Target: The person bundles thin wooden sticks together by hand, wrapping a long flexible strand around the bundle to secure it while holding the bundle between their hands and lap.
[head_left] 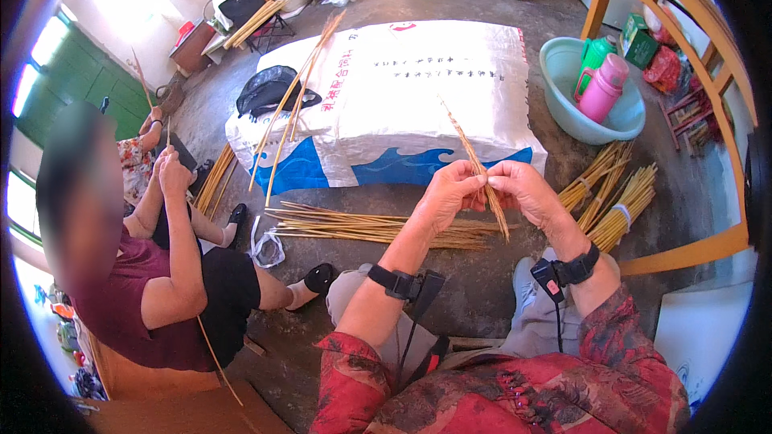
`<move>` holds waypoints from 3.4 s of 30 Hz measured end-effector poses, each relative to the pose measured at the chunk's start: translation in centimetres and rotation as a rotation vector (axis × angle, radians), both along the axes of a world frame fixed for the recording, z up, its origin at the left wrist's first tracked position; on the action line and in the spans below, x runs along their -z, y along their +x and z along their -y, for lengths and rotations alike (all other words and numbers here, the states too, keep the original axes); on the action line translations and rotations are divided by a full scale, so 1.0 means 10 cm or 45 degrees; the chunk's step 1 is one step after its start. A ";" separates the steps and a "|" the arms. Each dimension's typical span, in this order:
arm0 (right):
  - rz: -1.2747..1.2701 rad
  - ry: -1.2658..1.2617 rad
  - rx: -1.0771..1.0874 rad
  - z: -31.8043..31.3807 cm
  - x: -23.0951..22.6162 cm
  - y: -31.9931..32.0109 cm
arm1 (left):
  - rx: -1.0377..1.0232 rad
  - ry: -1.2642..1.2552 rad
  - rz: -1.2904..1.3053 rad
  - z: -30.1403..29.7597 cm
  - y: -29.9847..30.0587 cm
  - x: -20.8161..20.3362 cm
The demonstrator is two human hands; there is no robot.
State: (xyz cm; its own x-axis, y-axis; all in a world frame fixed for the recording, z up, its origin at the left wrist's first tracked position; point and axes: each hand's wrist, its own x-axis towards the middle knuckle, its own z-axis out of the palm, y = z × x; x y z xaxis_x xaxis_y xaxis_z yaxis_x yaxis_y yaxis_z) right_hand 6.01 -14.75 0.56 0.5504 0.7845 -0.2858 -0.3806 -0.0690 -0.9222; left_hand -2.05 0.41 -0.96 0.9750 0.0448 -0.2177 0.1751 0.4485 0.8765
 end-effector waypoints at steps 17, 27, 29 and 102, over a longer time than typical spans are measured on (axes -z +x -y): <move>-0.113 0.100 0.026 -0.17 0.13 -0.12 | -0.104 -0.014 0.013 -0.09 -0.17 -0.06; 0.236 -0.010 0.133 -0.22 0.12 -0.08 | -0.086 0.020 -0.007 -0.07 -0.16 -0.02; 0.250 0.019 0.268 -0.25 0.14 -0.03 | -0.052 0.093 0.005 -0.05 -0.16 -0.01; 0.106 0.244 0.286 -0.11 -0.07 0.19 | 0.014 0.421 0.035 0.20 -0.32 0.02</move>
